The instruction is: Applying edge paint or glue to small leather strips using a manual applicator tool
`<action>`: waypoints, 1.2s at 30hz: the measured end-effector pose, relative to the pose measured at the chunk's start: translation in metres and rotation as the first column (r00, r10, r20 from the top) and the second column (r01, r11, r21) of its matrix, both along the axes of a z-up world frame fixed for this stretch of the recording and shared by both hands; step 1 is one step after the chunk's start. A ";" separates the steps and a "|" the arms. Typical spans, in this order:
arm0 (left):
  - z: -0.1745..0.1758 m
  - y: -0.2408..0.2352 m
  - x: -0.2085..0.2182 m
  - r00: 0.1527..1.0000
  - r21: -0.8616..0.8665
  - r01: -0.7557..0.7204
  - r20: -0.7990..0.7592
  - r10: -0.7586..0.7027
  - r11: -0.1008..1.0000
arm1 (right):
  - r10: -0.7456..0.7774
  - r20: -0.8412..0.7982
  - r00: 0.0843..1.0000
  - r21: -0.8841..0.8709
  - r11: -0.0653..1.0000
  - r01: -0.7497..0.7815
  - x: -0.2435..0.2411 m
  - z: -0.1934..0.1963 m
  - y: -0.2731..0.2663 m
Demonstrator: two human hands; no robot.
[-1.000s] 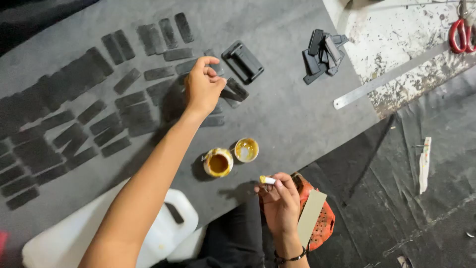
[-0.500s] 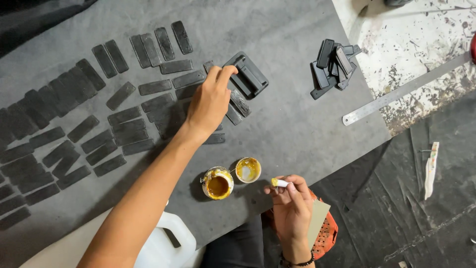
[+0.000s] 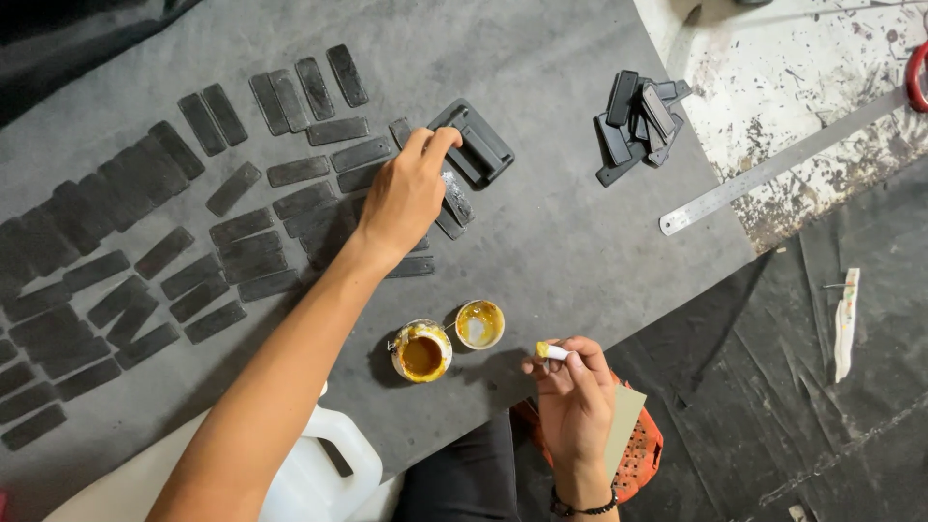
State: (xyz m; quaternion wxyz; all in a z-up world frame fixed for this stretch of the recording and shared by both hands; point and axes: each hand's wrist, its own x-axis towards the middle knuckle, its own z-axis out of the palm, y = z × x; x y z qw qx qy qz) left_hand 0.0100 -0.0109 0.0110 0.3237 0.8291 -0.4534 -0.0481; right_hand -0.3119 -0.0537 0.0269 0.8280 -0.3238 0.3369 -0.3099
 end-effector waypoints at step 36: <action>0.087 0.233 -0.134 0.881 -0.399 -0.438 -0.010 0.474 0.806 | -0.088 -0.310 0.947 -0.939 -0.128 -0.319 0.166 -0.004 -0.072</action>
